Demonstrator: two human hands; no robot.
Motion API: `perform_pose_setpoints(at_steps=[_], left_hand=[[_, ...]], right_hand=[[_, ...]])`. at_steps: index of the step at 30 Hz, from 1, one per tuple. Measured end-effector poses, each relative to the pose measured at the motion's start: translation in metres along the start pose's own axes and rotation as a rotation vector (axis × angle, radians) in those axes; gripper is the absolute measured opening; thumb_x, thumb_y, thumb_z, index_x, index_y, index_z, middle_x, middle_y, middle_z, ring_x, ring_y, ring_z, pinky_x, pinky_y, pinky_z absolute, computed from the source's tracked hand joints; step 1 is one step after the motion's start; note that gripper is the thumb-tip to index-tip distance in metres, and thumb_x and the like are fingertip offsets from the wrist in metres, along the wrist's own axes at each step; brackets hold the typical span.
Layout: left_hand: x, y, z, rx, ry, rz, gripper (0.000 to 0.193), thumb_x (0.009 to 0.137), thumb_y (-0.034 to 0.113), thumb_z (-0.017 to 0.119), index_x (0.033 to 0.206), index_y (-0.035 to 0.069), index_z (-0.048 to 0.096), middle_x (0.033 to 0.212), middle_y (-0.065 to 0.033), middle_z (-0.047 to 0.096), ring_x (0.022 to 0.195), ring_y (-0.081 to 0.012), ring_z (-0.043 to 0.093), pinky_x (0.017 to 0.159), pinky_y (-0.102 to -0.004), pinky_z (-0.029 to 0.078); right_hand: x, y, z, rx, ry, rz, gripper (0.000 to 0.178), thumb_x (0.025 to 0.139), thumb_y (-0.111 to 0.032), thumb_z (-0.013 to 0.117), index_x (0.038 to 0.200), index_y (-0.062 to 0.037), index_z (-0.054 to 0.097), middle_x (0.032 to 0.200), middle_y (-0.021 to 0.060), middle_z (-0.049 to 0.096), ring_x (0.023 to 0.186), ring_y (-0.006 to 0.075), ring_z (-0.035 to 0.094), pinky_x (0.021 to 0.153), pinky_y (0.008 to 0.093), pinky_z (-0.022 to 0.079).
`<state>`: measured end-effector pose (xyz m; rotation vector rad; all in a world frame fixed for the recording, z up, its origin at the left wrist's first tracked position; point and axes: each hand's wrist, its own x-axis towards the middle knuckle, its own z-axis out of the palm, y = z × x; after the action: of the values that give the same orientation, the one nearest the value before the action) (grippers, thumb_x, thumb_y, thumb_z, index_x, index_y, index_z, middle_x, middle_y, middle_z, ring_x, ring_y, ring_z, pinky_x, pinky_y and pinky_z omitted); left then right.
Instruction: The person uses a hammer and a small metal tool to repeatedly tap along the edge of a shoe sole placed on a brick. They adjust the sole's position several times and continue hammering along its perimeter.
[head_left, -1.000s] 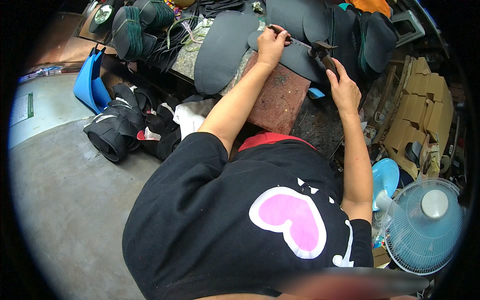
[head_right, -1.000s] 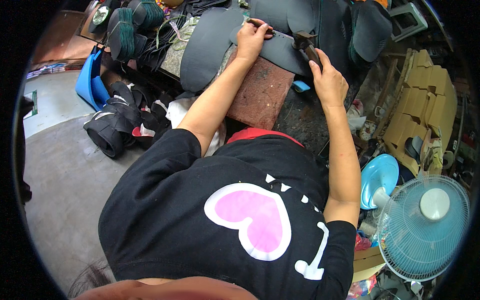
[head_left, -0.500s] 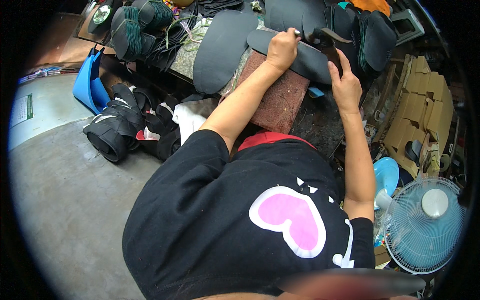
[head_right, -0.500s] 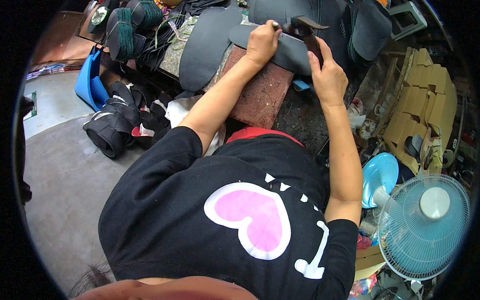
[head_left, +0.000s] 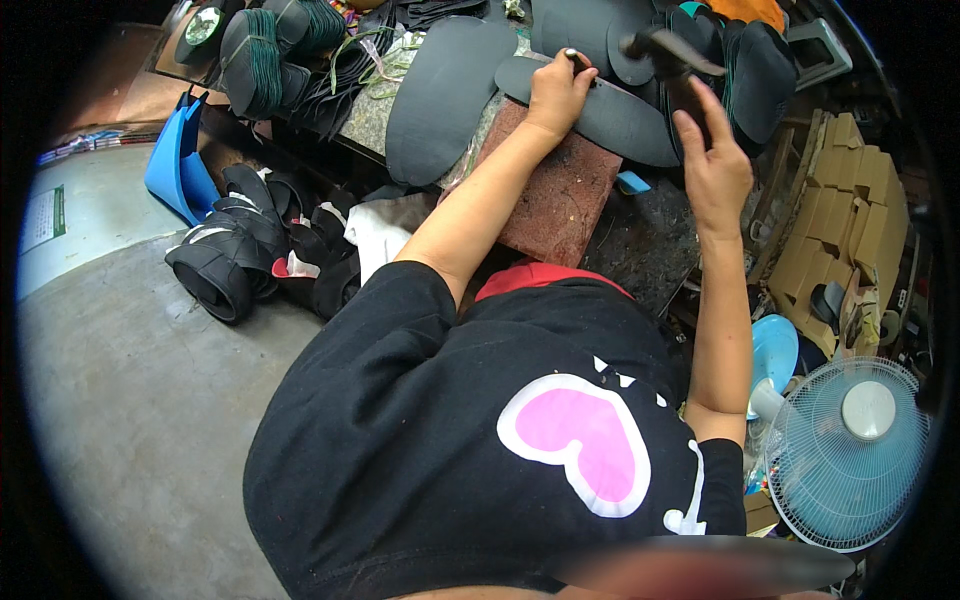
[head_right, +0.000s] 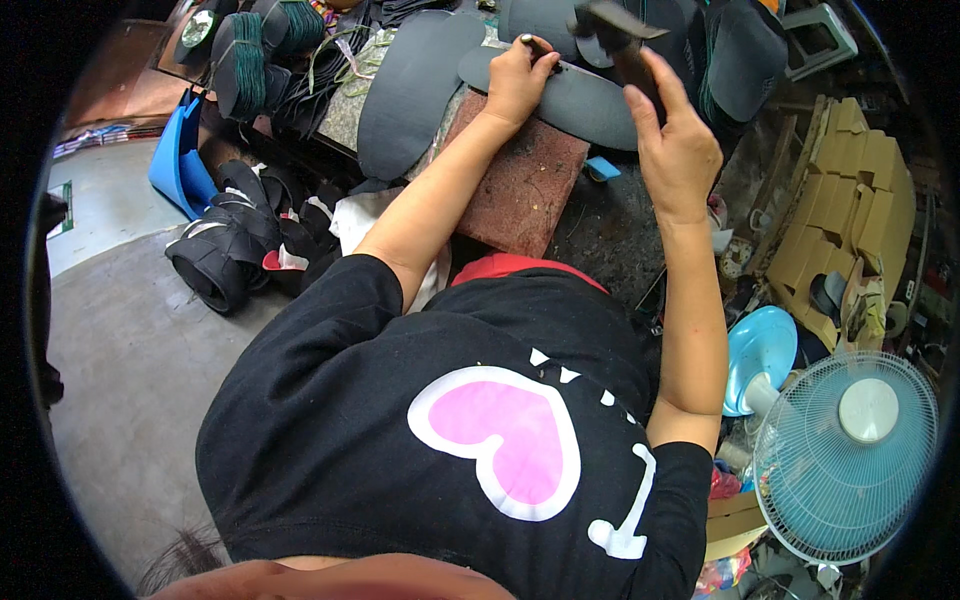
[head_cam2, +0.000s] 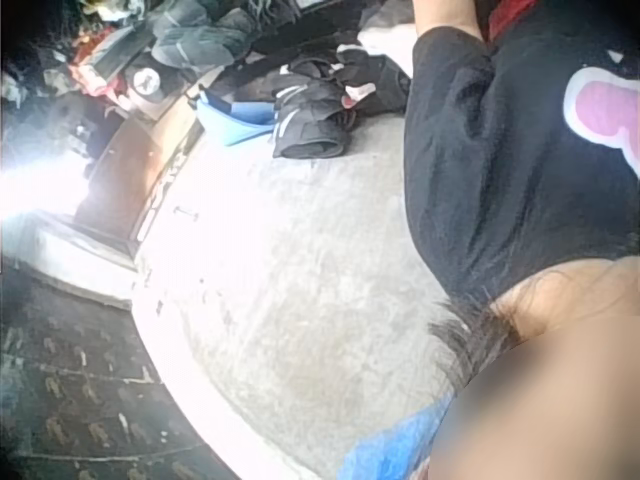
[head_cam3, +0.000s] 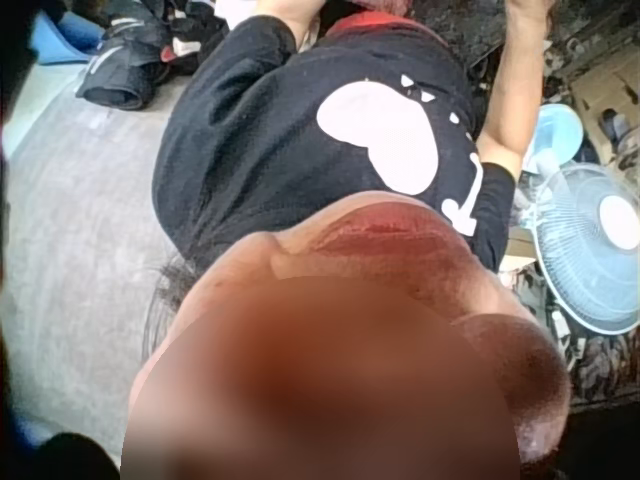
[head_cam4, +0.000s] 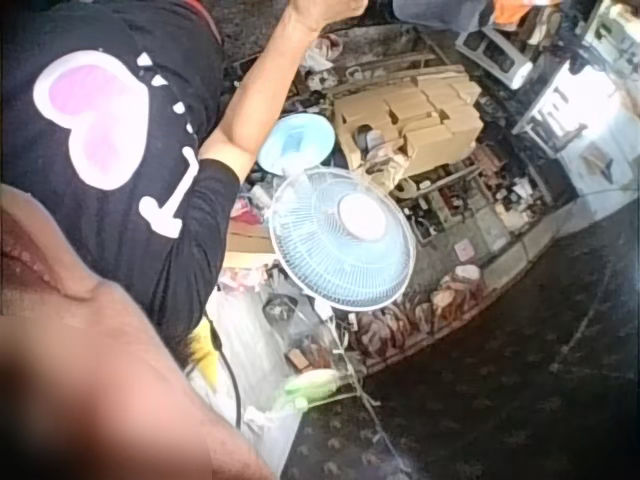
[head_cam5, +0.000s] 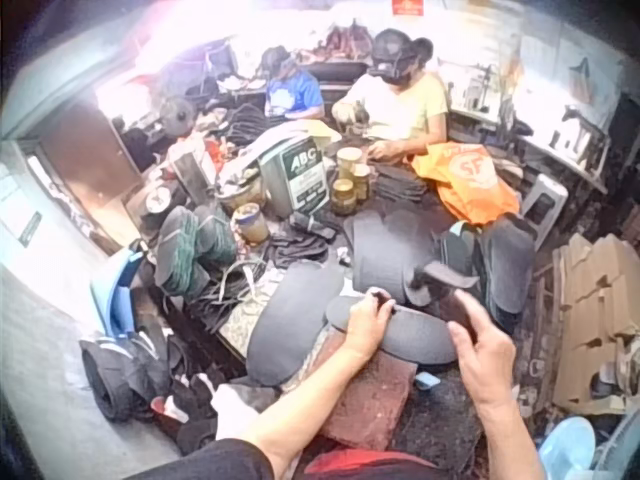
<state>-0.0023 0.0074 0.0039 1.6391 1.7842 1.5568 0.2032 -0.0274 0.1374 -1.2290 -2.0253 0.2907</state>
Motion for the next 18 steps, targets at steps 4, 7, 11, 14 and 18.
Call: perform_pose_setpoints(at_steps=[4,7,11,14,18], left_hand=[[0.001,0.01,0.005,0.199,-0.044,0.206,0.017,0.087,0.015,0.069,0.094,0.004,0.058,0.08,-0.0183,0.066,0.075,-0.0374,0.066,0.067,-0.0409,0.052],[-0.002,0.014,0.007,0.262,-0.038,0.254,0.018,0.087,0.014,0.068,0.096,0.004,0.056,0.078,-0.0155,0.065,0.076,-0.0351,0.065,0.068,-0.0418,0.052],[-0.006,0.012,0.004,0.143,0.004,0.094,0.017,0.088,0.012,0.068,0.096,0.003,0.056,0.081,-0.0148,0.067,0.079,-0.0313,0.068,0.066,-0.0394,0.054],[0.0,0.006,0.0,-0.291,0.095,-0.191,0.011,0.093,0.008,0.062,0.097,0.001,0.054,0.087,-0.0111,0.069,0.081,-0.0194,0.07,0.067,-0.0318,0.059],[0.004,-0.006,-0.019,-0.648,0.301,-0.3,0.008,0.097,0.003,0.057,0.101,-0.001,0.052,0.091,-0.0116,0.068,0.082,-0.0173,0.069,0.071,-0.0289,0.062]], right_hand=[[-0.002,-0.006,0.003,0.155,0.104,-0.047,0.037,0.095,-0.035,0.063,0.129,-0.0229,0.061,0.1,0.0135,0.073,0.087,0.0295,0.072,0.073,0.0348,0.055],[-0.013,0.005,0.019,-0.081,-0.285,0.364,0.042,0.095,-0.041,0.058,0.135,-0.0261,0.055,0.097,0.015,0.072,0.089,0.0359,0.07,0.074,0.0428,0.054],[-0.02,0.029,0.029,-0.268,-0.294,0.285,0.043,0.097,-0.045,0.052,0.138,-0.0304,0.052,0.097,0.0147,0.072,0.089,0.0374,0.069,0.074,0.0474,0.053],[-0.026,0.035,0.037,-0.299,-0.379,0.289,0.042,0.097,-0.045,0.052,0.136,-0.0307,0.053,0.097,0.0148,0.072,0.089,0.0375,0.069,0.073,0.0475,0.053],[-0.031,0.037,0.041,-0.302,-0.356,0.291,0.042,0.097,-0.044,0.052,0.138,-0.0325,0.05,0.095,0.0141,0.072,0.088,0.0368,0.07,0.073,0.0473,0.053]])
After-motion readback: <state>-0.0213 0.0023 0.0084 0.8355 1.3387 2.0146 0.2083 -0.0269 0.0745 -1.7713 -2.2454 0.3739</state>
